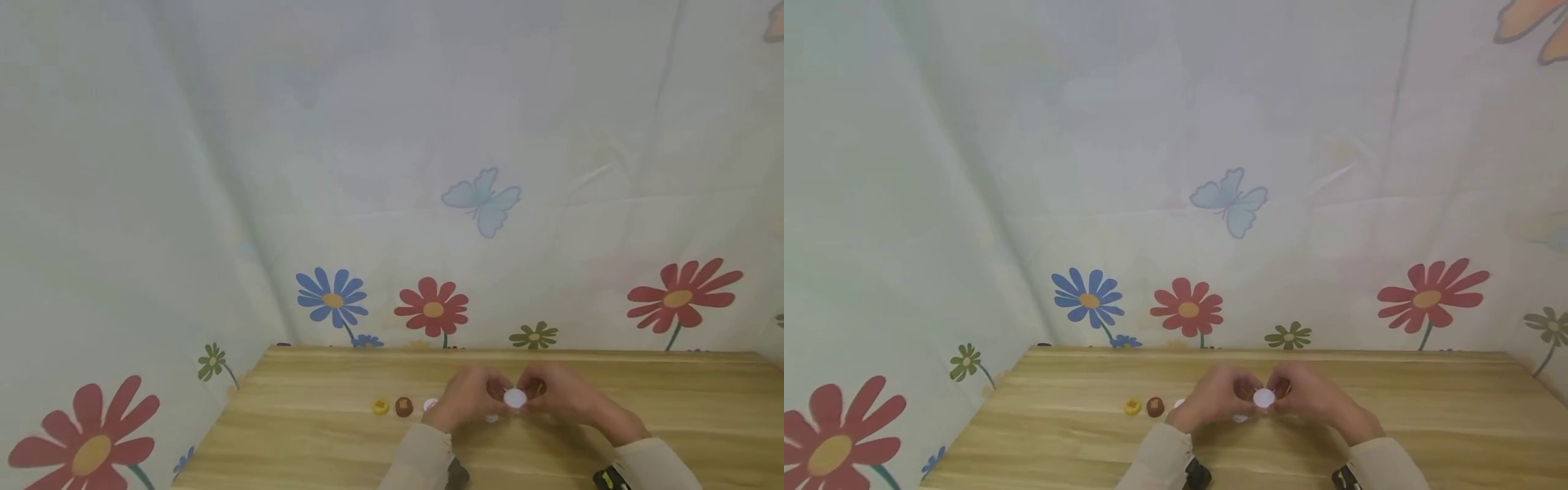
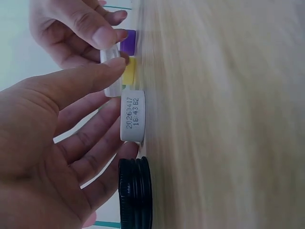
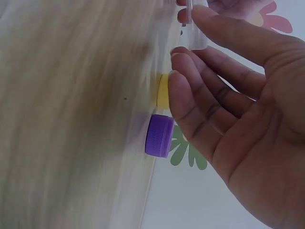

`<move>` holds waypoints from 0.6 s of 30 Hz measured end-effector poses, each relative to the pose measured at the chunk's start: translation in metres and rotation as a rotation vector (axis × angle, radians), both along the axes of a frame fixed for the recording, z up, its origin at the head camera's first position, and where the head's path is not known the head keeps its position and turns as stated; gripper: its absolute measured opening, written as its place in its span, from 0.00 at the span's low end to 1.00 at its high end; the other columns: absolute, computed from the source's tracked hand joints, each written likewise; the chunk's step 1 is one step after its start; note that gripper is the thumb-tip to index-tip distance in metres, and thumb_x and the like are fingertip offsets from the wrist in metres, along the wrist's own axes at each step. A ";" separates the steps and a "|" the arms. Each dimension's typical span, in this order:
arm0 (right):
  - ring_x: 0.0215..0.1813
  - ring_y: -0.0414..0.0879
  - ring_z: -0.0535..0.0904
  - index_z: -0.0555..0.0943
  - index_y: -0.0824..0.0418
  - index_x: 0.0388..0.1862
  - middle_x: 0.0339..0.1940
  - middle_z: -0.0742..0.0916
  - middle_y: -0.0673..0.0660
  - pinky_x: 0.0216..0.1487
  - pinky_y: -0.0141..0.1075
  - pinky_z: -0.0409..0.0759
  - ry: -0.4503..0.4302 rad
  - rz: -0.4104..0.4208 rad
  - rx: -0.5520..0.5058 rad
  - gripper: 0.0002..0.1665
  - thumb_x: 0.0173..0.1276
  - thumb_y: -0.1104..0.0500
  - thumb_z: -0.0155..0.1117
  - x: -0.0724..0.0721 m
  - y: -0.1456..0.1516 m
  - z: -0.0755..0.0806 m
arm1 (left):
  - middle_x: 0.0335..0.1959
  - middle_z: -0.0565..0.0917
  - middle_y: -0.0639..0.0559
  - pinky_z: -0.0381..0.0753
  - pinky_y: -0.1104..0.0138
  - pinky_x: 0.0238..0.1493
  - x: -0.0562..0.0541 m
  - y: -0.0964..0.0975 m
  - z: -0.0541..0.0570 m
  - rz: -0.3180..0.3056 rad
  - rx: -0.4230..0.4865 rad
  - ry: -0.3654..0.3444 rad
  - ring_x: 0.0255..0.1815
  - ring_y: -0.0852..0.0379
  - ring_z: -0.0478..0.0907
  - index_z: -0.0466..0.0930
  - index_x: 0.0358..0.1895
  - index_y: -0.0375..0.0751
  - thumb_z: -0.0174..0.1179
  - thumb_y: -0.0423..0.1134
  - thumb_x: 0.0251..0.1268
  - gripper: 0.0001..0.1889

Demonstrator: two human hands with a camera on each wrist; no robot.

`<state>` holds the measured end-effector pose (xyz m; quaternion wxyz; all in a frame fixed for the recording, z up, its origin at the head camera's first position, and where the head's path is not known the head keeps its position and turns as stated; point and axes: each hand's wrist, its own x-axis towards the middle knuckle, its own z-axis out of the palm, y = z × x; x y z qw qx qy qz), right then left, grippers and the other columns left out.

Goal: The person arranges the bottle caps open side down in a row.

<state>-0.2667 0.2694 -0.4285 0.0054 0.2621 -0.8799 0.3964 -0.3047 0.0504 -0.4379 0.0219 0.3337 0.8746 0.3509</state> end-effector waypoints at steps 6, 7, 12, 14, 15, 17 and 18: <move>0.37 0.39 0.79 0.84 0.64 0.39 0.34 0.86 0.50 0.37 0.35 0.80 -0.025 -0.006 0.038 0.12 0.60 0.66 0.80 0.003 -0.001 -0.001 | 0.33 0.88 0.62 0.77 0.73 0.43 0.004 0.000 0.001 -0.010 -0.024 -0.034 0.35 0.71 0.79 0.92 0.45 0.45 0.83 0.34 0.53 0.15; 0.37 0.39 0.79 0.84 0.64 0.38 0.34 0.86 0.50 0.37 0.35 0.80 -0.025 -0.008 0.044 0.12 0.60 0.66 0.80 0.003 -0.001 -0.001 | 0.33 0.88 0.63 0.77 0.73 0.44 0.005 0.000 0.001 -0.009 -0.031 -0.034 0.35 0.71 0.79 0.92 0.44 0.45 0.83 0.34 0.53 0.15; 0.35 0.38 0.78 0.84 0.62 0.37 0.32 0.85 0.48 0.37 0.34 0.79 -0.019 -0.020 0.072 0.13 0.58 0.64 0.82 0.006 -0.003 -0.001 | 0.34 0.89 0.64 0.77 0.73 0.44 0.006 0.001 0.001 -0.007 -0.051 -0.031 0.35 0.71 0.79 0.92 0.42 0.47 0.84 0.35 0.51 0.14; 0.34 0.38 0.77 0.84 0.62 0.37 0.32 0.85 0.48 0.36 0.34 0.79 -0.015 -0.018 0.071 0.13 0.58 0.65 0.82 0.006 -0.003 -0.001 | 0.34 0.89 0.64 0.77 0.73 0.44 0.006 0.001 0.001 -0.009 -0.052 -0.029 0.35 0.71 0.79 0.92 0.42 0.47 0.84 0.35 0.51 0.14; 0.34 0.38 0.77 0.84 0.62 0.37 0.32 0.85 0.48 0.36 0.34 0.79 -0.014 -0.015 0.072 0.13 0.58 0.65 0.82 0.006 -0.003 -0.002 | 0.34 0.89 0.64 0.77 0.73 0.44 0.006 0.001 0.001 -0.012 -0.052 -0.026 0.35 0.71 0.79 0.92 0.42 0.47 0.84 0.35 0.51 0.14; 0.34 0.38 0.77 0.85 0.62 0.37 0.32 0.85 0.48 0.36 0.34 0.79 -0.011 -0.010 0.074 0.13 0.58 0.65 0.82 0.006 -0.002 -0.002 | 0.34 0.89 0.64 0.77 0.74 0.44 0.006 0.001 0.000 -0.015 -0.054 -0.019 0.36 0.71 0.80 0.92 0.41 0.46 0.84 0.35 0.51 0.14; 0.34 0.38 0.78 0.85 0.62 0.37 0.32 0.85 0.48 0.36 0.34 0.79 -0.009 -0.009 0.078 0.13 0.57 0.65 0.82 0.006 -0.002 -0.003 | 0.34 0.89 0.64 0.77 0.74 0.44 0.006 0.001 0.000 -0.018 -0.057 -0.014 0.36 0.71 0.79 0.92 0.42 0.46 0.84 0.36 0.51 0.14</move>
